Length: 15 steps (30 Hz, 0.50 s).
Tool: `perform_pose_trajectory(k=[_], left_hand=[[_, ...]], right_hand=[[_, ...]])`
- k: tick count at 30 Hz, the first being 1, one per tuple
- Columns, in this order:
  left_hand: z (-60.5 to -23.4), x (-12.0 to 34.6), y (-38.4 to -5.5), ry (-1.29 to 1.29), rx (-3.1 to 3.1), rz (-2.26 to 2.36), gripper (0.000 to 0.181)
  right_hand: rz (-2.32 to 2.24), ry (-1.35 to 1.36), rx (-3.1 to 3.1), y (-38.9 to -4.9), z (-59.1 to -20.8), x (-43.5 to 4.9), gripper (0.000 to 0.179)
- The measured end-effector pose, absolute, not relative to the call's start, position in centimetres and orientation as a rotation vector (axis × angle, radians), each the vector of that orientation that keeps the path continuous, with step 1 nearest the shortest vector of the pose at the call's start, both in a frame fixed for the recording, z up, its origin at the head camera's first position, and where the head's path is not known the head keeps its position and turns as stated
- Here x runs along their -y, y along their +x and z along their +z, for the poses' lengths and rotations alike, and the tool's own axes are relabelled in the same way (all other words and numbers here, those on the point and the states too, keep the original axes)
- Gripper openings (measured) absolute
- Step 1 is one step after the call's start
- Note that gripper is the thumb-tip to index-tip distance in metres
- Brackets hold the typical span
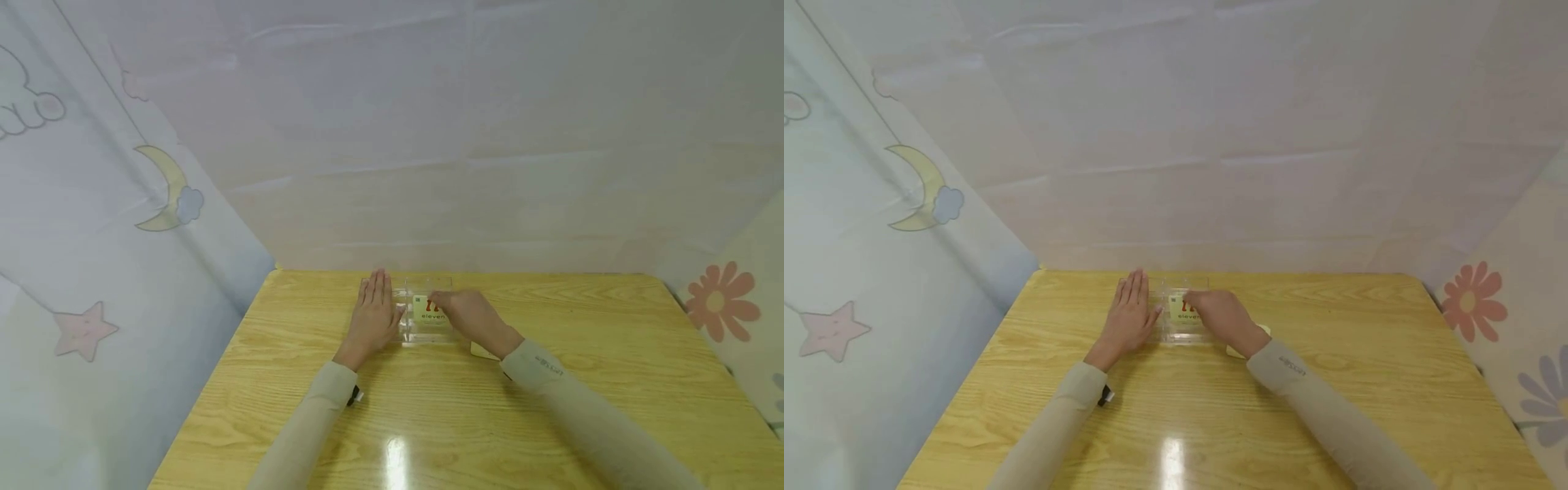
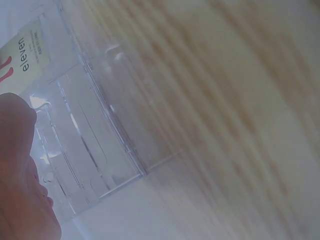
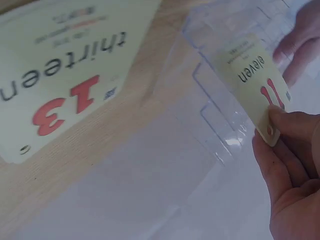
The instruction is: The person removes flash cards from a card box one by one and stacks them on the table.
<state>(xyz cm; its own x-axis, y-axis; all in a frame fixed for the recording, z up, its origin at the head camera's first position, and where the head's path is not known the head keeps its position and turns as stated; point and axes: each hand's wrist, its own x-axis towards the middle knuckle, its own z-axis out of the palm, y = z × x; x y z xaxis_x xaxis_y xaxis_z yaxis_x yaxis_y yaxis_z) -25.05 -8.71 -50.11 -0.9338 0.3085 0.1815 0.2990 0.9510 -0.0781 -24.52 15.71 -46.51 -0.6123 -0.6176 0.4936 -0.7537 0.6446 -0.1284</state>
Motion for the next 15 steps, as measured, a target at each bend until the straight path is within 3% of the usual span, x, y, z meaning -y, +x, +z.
perform_pose_trajectory(k=[5, 15], left_hand=[[-50.1, 8.6, -25.0, -0.462, 2.926, 0.041, 0.076], [-49.7, 8.6, -24.7, -0.462, 2.923, 0.03, 0.076]], right_hand=[[0.666, 1.057, 2.605, -25.5, -45.4, -15.8, 0.023], [0.864, 1.048, 2.752, -26.8, -44.5, -15.9, 0.022]])
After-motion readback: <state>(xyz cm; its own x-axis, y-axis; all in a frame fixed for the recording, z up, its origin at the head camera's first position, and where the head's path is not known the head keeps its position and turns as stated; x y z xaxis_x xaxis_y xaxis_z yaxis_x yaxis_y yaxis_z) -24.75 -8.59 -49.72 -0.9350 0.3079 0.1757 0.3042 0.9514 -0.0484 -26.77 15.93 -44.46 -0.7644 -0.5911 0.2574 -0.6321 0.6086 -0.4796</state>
